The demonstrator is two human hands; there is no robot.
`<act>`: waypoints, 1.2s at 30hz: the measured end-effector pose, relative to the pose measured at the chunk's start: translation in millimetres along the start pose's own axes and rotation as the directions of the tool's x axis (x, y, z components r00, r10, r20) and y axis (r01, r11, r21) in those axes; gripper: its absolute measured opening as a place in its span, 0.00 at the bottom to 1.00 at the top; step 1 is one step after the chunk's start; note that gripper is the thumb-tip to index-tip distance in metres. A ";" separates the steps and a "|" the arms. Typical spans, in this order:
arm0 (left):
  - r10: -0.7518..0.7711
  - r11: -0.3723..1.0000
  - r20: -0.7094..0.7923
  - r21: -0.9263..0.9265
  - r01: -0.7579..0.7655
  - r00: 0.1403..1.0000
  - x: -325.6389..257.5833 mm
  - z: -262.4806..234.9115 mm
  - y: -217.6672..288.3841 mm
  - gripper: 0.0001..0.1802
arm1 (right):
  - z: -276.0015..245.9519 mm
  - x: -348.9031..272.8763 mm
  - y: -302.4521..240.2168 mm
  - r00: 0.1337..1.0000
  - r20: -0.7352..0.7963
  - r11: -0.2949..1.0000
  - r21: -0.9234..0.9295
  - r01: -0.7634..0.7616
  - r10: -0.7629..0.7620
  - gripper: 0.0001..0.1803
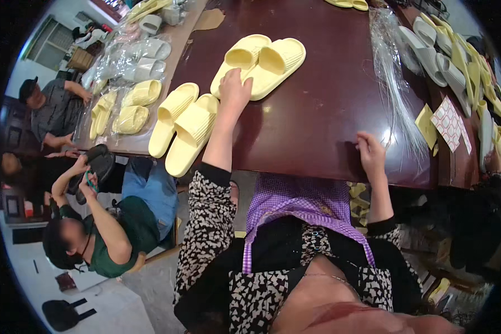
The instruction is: The person fastens pairs of slippers together by threading plastic tag fasteners through the slides and locking them by hand on the table.
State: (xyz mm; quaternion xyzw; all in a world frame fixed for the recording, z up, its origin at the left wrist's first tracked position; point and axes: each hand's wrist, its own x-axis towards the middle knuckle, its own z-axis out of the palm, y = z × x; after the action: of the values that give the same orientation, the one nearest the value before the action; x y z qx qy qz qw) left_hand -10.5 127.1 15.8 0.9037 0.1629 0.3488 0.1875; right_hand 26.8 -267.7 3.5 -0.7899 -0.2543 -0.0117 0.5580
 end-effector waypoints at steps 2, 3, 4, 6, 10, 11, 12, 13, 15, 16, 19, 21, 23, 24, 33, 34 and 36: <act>0.000 1.000 0.004 0.024 0.000 1.000 12.6 12.9 6.6 0.20 | 3.1 -14.5 8.0 0.999 -0.005 0.999 -0.040 0.031 -0.032 0.07; -0.073 0.994 0.056 0.082 0.068 0.996 19.1 17.3 10.1 0.20 | 3.0 -17.0 10.8 0.999 -0.008 0.997 -0.061 0.045 -0.046 0.07; -0.148 0.981 0.102 0.142 0.133 0.984 25.6 20.9 13.4 0.20 | 2.8 -16.5 12.6 0.999 -0.004 0.997 -0.060 0.048 -0.048 0.07; -0.228 0.958 0.139 0.208 0.197 0.964 36.3 27.2 18.3 0.20 | 5.7 -15.2 12.5 0.999 -0.021 1.000 0.012 -0.027 0.027 0.07; -0.405 0.912 0.268 0.056 0.406 0.874 61.6 39.7 29.1 0.18 | 3.1 -15.8 10.1 1.000 0.010 0.999 -0.052 0.009 -0.008 0.07; -0.393 0.914 0.286 0.022 0.404 0.874 63.3 44.8 31.2 0.17 | 1.8 -17.4 9.6 0.999 0.029 0.994 -0.105 0.038 -0.035 0.08; -0.381 0.915 0.304 -0.012 0.404 0.873 63.6 49.8 33.1 0.17 | 2.0 -17.8 9.2 0.999 0.026 0.993 -0.108 0.038 -0.035 0.08; -0.369 0.914 0.323 -0.046 0.403 0.872 63.2 54.9 35.0 0.16 | 3.5 -18.1 8.6 1.000 0.018 0.998 -0.063 0.010 -0.008 0.08; -0.353 0.906 0.359 -0.101 0.412 0.864 47.8 71.1 55.3 0.15 | 5.9 -18.5 10.0 0.998 -0.002 0.998 0.018 -0.058 0.058 0.08; -0.337 0.894 0.392 -0.151 0.421 0.856 35.5 76.6 73.2 0.15 | 5.8 -16.7 8.4 0.997 -0.015 0.998 0.009 -0.070 0.070 0.08; -0.139 0.940 0.363 -0.243 0.238 0.921 -15.4 81.3 125.4 0.14 | 0.4 -1.2 -5.5 0.994 -0.011 0.981 0.160 -0.107 0.110 0.08; -0.101 0.924 0.444 -0.289 0.249 0.890 -48.6 74.1 161.3 0.14 | -2.7 17.2 -9.0 0.999 0.002 0.999 -0.019 0.034 -0.034 0.12; 0.015 0.746 0.448 -0.600 0.288 0.894 -81.7 69.5 190.2 0.13 | -5.7 33.2 -3.5 0.999 -0.003 0.972 -0.232 0.041 -0.043 0.16; 0.019 0.741 0.462 -0.602 0.298 0.887 -92.6 62.9 194.8 0.13 | -6.4 34.0 -4.5 0.997 0.013 0.902 -0.425 0.072 -0.073 0.20; 0.054 0.658 0.348 -0.717 0.229 0.936 -104.9 -0.8 173.8 0.18 | -4.1 44.2 -25.3 0.988 0.114 0.753 -0.639 0.154 -0.105 0.29; -0.015 0.708 0.298 -0.670 0.221 0.954 -103.2 -9.6 164.5 0.18 | 1.8 45.5 -29.4 0.985 0.124 0.750 -0.638 0.174 -0.123 0.29; -0.033 0.813 0.166 -0.568 0.123 0.986 -102.5 -20.3 139.4 0.18 | 19.5 51.4 -37.4 0.973 0.161 0.750 -0.620 0.232 -0.167 0.30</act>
State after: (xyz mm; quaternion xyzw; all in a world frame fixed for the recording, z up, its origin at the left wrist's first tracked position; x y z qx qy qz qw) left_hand -73.8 -34.1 34.4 0.8203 0.0725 0.3057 0.4780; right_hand 50.8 -221.2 44.5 -0.8993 -0.3447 -0.1185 0.2416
